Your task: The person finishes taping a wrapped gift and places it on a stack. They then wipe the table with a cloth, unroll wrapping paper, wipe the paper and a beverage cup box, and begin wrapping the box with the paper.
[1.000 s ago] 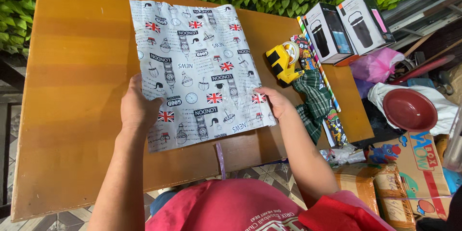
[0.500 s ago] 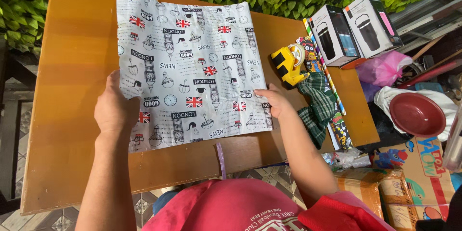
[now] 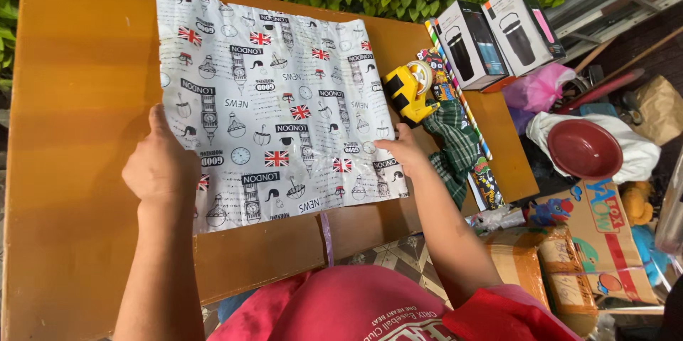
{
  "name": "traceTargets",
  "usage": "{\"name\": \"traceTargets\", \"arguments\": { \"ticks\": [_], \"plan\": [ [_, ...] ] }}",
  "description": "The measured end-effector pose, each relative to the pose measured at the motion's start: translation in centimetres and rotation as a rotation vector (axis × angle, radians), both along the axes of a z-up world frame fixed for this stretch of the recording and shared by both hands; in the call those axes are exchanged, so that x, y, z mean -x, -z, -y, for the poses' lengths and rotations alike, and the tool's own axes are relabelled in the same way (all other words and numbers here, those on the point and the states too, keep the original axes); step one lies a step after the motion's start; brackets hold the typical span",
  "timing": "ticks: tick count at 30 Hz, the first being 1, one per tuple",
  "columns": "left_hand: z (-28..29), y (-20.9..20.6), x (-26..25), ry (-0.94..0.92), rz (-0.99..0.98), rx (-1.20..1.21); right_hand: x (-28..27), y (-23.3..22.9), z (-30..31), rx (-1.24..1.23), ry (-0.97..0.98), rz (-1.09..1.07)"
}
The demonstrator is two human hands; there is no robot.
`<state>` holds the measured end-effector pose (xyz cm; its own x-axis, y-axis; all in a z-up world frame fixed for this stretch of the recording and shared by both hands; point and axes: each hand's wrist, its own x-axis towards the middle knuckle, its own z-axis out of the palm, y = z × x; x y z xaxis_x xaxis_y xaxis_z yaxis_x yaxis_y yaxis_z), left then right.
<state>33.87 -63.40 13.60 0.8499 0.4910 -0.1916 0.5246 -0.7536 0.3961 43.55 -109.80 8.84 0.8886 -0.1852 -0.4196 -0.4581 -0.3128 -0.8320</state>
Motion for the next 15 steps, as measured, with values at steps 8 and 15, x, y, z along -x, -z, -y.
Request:
{"name": "traceTargets", "arguments": {
  "ticks": [8,15],
  "plan": [
    [2.1,-1.1,-1.1,0.138,0.062,-0.329,2.2,0.2,-1.4,0.125,-0.137,0.126],
    [14.8,1.5,-1.8,0.947,0.101,-0.006,1.5,0.0,-1.3,-0.06,0.262,-0.102]
  ]
}}
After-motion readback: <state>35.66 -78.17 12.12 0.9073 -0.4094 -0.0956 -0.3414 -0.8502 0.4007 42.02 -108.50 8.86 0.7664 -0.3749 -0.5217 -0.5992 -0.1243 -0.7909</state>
